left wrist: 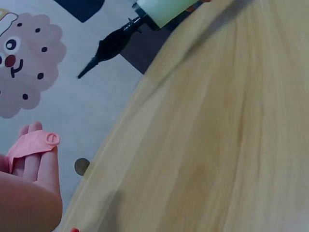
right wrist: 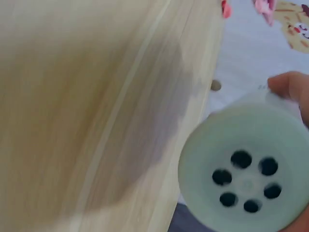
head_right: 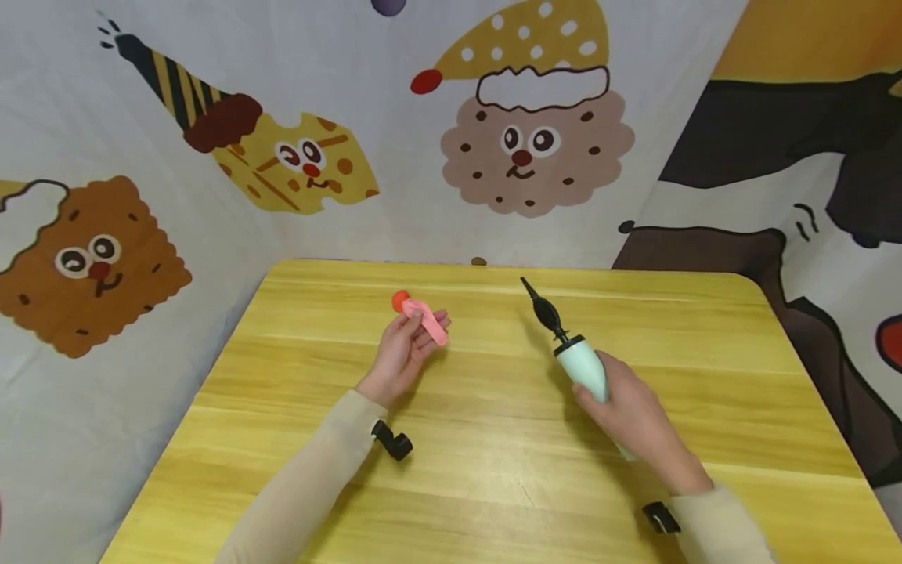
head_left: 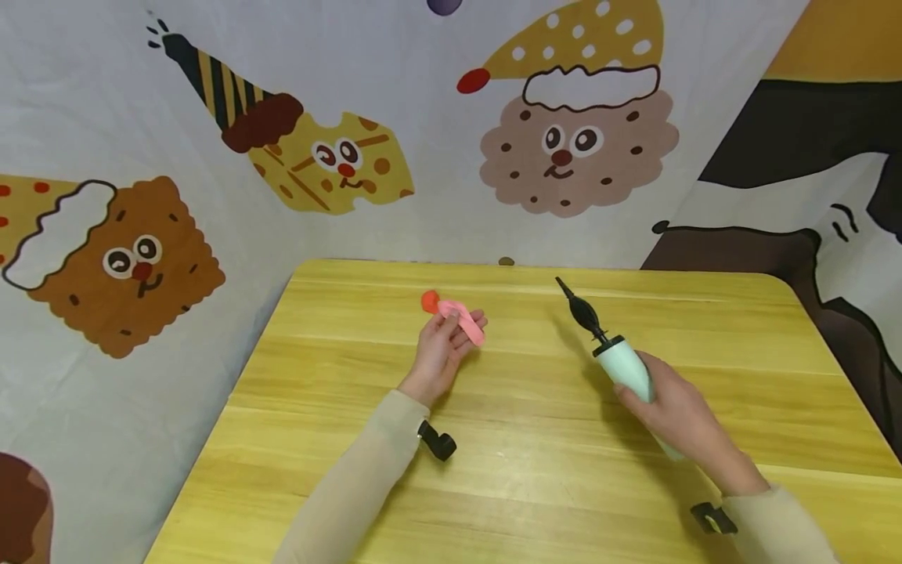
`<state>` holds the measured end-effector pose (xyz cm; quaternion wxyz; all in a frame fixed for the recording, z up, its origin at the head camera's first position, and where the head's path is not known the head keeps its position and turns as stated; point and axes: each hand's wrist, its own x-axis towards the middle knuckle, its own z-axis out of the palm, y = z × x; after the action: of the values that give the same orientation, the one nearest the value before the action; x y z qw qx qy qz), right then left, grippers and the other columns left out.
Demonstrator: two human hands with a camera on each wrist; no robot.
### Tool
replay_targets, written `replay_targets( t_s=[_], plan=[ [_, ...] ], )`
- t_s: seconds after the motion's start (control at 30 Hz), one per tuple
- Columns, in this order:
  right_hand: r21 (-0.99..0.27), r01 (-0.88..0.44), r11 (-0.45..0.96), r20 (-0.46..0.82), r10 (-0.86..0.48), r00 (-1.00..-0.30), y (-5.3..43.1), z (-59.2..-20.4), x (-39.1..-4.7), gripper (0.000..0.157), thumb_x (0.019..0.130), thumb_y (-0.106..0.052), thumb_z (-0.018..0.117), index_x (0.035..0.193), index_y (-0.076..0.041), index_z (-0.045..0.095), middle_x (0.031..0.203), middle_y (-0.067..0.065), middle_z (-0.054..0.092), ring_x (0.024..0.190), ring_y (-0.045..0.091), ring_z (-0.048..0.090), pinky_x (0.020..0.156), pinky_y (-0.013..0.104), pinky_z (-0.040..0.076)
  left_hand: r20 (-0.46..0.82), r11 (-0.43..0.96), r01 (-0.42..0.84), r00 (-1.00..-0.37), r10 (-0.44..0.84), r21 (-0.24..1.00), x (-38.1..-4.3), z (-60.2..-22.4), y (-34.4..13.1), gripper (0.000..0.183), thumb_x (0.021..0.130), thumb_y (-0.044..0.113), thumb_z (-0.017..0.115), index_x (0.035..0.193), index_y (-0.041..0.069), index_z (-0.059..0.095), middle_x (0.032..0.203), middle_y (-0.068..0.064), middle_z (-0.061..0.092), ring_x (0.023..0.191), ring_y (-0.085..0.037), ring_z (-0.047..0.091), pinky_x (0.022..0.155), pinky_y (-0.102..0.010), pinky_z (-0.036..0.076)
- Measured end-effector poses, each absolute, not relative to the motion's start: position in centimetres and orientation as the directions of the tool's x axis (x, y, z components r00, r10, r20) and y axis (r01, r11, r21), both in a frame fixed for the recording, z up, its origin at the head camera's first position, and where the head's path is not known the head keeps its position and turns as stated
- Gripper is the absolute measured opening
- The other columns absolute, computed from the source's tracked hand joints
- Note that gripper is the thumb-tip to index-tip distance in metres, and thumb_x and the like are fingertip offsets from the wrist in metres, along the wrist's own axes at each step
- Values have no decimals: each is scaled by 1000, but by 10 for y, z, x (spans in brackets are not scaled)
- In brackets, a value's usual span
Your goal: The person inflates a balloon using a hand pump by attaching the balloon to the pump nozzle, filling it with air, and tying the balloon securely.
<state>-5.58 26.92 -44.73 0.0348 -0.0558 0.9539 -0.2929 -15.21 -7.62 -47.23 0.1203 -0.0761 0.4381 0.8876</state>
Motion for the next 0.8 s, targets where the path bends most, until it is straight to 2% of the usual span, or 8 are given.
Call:
replay_targets(
  t_s=[0.1,0.3,0.53,0.8],
  plan=[
    [-595,-115,795,-33,-167,-985,258,-446,-48,72,100,-42,69,145,9,46,120,28,65,92,34,66,70,49,56,-254,-616,-276,-959,126,738,-153,-469,-76,33,114,20,42,140,2,49,124,-18,70,115,-26,70,95,-36,57],
    [-617,-235,751,2,-296,-955,241,-448,-38,63,96,-38,76,139,4,56,119,18,68,91,23,65,69,40,54,-268,-662,-263,-958,97,702,-153,-463,-78,34,114,19,40,144,3,46,130,-20,67,122,-30,66,102,-39,54],
    [-601,-284,747,1,-355,-935,229,-451,-33,63,92,-41,79,137,0,59,121,13,69,95,21,64,73,39,54,-264,-697,-257,-959,101,670,-152,-460,-77,34,114,20,40,143,4,45,134,-23,63,124,-31,65,105,-41,51],
    [-595,-281,753,-1,-351,-936,223,-455,-36,63,94,-45,76,138,-2,59,120,11,68,93,18,62,74,39,53,-257,-692,-255,-961,103,676,-152,-455,-75,34,114,21,39,143,4,45,121,-14,71,119,-28,67,103,-39,53]
  ],
)
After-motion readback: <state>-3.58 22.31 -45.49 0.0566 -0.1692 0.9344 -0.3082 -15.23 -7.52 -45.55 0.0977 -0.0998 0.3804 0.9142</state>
